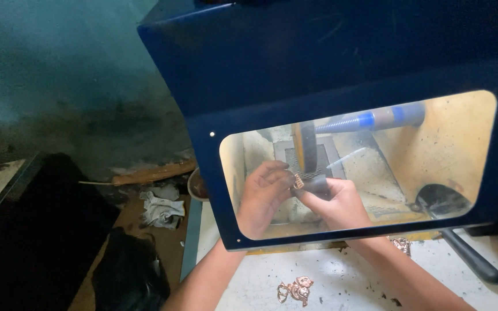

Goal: Polishing small metal jewelry components using a bench-top polishing machine with a protective shield.

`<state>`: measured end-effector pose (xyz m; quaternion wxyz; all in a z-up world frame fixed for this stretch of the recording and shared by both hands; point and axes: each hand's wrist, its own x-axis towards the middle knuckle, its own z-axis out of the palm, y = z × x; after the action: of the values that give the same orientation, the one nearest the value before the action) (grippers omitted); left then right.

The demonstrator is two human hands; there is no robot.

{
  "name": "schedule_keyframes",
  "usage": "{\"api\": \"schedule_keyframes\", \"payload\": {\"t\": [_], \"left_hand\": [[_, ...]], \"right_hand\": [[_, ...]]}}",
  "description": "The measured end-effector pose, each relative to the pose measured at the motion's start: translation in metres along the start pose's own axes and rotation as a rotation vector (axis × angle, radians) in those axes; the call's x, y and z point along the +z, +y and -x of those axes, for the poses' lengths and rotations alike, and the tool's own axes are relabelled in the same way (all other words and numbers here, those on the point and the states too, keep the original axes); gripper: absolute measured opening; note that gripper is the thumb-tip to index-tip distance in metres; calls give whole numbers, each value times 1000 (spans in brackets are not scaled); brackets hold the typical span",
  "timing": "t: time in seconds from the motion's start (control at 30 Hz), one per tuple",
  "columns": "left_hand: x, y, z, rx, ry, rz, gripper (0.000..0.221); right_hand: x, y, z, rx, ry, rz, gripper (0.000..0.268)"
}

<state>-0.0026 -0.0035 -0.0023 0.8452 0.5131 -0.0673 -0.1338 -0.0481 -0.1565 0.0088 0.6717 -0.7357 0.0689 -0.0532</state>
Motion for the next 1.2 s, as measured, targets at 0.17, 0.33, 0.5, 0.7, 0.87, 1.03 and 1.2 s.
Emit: {"api": "schedule_keyframes", "payload": {"t": [0.17,0.33,0.5,0.7,0.87,1.03,1.2], "left_hand": [[-5,-4,-6,41,-11,-181,38],[0,11,-3,65,-14,-370,33],[1,-1,-7,-25,85,-381,31],[9,1,-1,-120,68,-429,36],[19,6,6,-152,9,-552,37],[15,5,-1,-78,9,-555,27],[18,14,7,-16,-27,-532,24]], "right_hand": [[-11,9,-8,-3,-40,107,23],[-14,2,-5,-24,-44,205,29],[-12,4,-5,45,95,130,25],[-8,-2,-3,138,191,95,29],[-13,-24,6,153,142,-129,45],[-19,12,-11,87,112,-204,54],[-19,14,-10,52,29,-142,59]]}}
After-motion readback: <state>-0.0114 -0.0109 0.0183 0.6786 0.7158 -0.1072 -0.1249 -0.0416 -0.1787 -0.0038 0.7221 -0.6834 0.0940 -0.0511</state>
